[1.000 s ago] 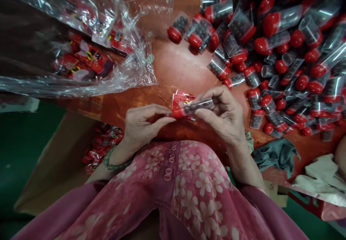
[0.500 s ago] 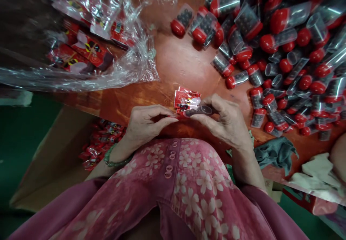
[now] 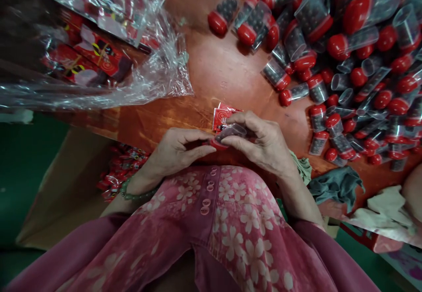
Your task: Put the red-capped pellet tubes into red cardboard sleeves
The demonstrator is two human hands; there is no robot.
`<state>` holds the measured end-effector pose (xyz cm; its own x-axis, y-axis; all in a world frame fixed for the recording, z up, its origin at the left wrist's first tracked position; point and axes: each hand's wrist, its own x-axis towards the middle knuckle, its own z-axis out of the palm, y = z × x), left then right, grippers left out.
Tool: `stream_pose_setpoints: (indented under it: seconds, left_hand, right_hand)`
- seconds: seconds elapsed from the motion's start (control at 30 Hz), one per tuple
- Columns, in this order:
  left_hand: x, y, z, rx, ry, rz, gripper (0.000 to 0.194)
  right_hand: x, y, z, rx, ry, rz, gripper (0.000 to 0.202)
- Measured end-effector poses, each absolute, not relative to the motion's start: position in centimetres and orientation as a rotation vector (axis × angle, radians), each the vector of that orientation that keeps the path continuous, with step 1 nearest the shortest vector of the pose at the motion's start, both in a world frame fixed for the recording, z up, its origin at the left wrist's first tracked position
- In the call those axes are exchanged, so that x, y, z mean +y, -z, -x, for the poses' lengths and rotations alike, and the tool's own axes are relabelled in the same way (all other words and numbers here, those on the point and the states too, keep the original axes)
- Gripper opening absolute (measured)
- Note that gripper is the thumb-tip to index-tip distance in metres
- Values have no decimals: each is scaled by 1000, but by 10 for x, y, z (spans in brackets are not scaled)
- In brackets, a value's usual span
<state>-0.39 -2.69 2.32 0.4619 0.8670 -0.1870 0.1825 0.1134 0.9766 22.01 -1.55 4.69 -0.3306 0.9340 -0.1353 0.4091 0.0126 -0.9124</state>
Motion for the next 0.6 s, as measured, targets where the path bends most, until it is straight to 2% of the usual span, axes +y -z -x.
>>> stream_pose_setpoints:
  seconds: [0.37,0.6]
  left_hand:
    - [-23,-18,1,975,-498,-1314,22]
    - [-19,-19,-1,1015,-411,-1274,20]
  right_hand:
    - [-20,-33,-210,-1479,-1596,1361,29]
    - [-22,-38,-205,-1624,-1474,1382,19]
